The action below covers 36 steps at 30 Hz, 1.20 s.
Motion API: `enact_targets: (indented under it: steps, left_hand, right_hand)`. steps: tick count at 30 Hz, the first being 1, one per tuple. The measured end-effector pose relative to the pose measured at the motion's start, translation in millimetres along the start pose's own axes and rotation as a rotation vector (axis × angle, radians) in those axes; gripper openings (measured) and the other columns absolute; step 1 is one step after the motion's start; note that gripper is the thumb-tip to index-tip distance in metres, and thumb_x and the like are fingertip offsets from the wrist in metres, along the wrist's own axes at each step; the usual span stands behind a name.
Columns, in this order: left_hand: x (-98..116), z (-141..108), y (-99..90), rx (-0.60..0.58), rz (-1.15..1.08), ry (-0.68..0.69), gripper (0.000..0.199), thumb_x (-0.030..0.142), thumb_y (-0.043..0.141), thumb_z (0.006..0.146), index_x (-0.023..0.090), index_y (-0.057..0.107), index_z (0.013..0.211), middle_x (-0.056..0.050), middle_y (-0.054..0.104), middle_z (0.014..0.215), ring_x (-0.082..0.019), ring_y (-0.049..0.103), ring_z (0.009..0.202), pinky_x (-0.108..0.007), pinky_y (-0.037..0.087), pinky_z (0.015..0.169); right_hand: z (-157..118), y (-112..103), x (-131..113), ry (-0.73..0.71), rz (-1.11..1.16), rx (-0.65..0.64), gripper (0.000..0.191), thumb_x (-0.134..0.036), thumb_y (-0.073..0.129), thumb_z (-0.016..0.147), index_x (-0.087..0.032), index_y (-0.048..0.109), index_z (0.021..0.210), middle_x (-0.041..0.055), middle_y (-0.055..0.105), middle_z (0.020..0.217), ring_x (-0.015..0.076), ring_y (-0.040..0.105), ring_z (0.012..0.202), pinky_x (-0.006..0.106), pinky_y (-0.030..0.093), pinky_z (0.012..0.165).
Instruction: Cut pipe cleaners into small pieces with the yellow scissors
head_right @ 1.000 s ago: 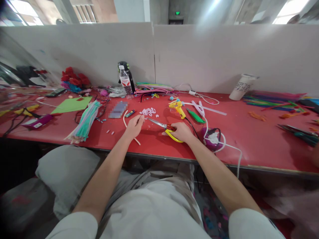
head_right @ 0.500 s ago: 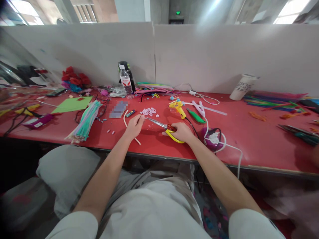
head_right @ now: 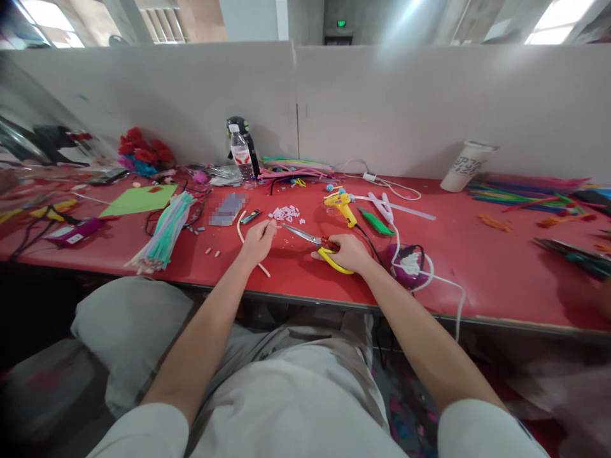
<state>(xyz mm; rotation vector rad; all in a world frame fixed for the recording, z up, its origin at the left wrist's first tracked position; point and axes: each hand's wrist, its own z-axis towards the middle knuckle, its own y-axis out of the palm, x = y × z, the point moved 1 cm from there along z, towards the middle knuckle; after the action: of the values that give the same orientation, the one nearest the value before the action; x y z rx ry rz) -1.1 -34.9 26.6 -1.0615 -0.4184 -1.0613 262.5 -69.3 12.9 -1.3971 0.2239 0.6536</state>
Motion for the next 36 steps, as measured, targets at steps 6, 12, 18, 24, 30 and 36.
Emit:
enact_targets:
  steps: [6, 12, 18, 24, 30, 36]
  left_hand:
    - [-0.8, 0.3, -0.1, 0.006, -0.004, 0.003, 0.044, 0.049, 0.036, 0.099, 0.019, 0.043, 0.067, 0.000, 0.048, 0.062, -0.013, 0.046, 0.059, -0.028, 0.034, 0.059]
    - [1.0, 0.2, -0.7, 0.001, -0.016, 0.012, 0.043, 0.049, 0.037, 0.099, 0.019, 0.045, 0.069, -0.001, 0.051, 0.065, -0.014, 0.049, 0.061, -0.028, 0.036, 0.060]
    - [1.6, 0.2, -0.8, -0.004, -0.011, 0.021, 0.043, 0.049, 0.037, 0.099, 0.019, 0.046, 0.069, -0.002, 0.052, 0.065, -0.014, 0.050, 0.063, -0.029, 0.037, 0.061]
    - [1.0, -0.2, -0.7, -0.007, 0.005, 0.017, 0.044, 0.050, 0.036, 0.099, 0.019, 0.048, 0.071, -0.002, 0.054, 0.066, -0.014, 0.051, 0.063, -0.028, 0.037, 0.061]
    - [0.6, -0.3, -0.7, -0.012, -0.015, 0.016, 0.044, 0.053, 0.037, 0.098, 0.019, 0.048, 0.071, -0.002, 0.054, 0.067, -0.015, 0.052, 0.064, -0.029, 0.037, 0.062]
    - [-1.6, 0.8, -0.4, -0.013, -0.020, 0.008, 0.046, 0.055, 0.036, 0.098, 0.019, 0.049, 0.072, -0.003, 0.056, 0.068, -0.016, 0.052, 0.065, -0.030, 0.037, 0.062]
  right_hand:
    - [0.3, -0.5, -0.5, -0.008, 0.004, -0.007, 0.062, -0.079, 0.060, 0.067, -0.019, 0.047, 0.062, -0.0024, 0.043, 0.057, 0.0104, 0.034, 0.055, 0.026, 0.022, 0.051]
    - [0.9, -0.1, -0.3, -0.008, -0.006, -0.005, 0.062, -0.079, 0.061, 0.067, -0.019, 0.046, 0.060, -0.0030, 0.041, 0.056, 0.0104, 0.034, 0.055, 0.027, 0.022, 0.052]
    - [1.7, 1.4, 2.0, -0.016, -0.002, -0.010, 0.061, -0.077, 0.061, 0.068, -0.019, 0.046, 0.060, -0.0032, 0.041, 0.056, 0.0102, 0.034, 0.054, 0.027, 0.022, 0.051]
    - [2.3, 1.8, 3.1, -0.015, -0.010, -0.009, 0.061, -0.077, 0.062, 0.067, -0.019, 0.047, 0.059, -0.0030, 0.041, 0.055, 0.0098, 0.032, 0.053, 0.027, 0.020, 0.050]
    - [4.6, 2.7, 3.6, -0.030, -0.038, 0.015, 0.061, -0.077, 0.061, 0.069, -0.019, 0.044, 0.058, -0.0028, 0.041, 0.054, 0.0104, 0.033, 0.054, 0.028, 0.021, 0.052]
    - [2.3, 1.4, 1.7, -0.007, -0.009, 0.010, 0.061, -0.077, 0.061, 0.069, -0.020, 0.044, 0.060, -0.0033, 0.041, 0.055, 0.0100, 0.033, 0.054, 0.027, 0.021, 0.051]
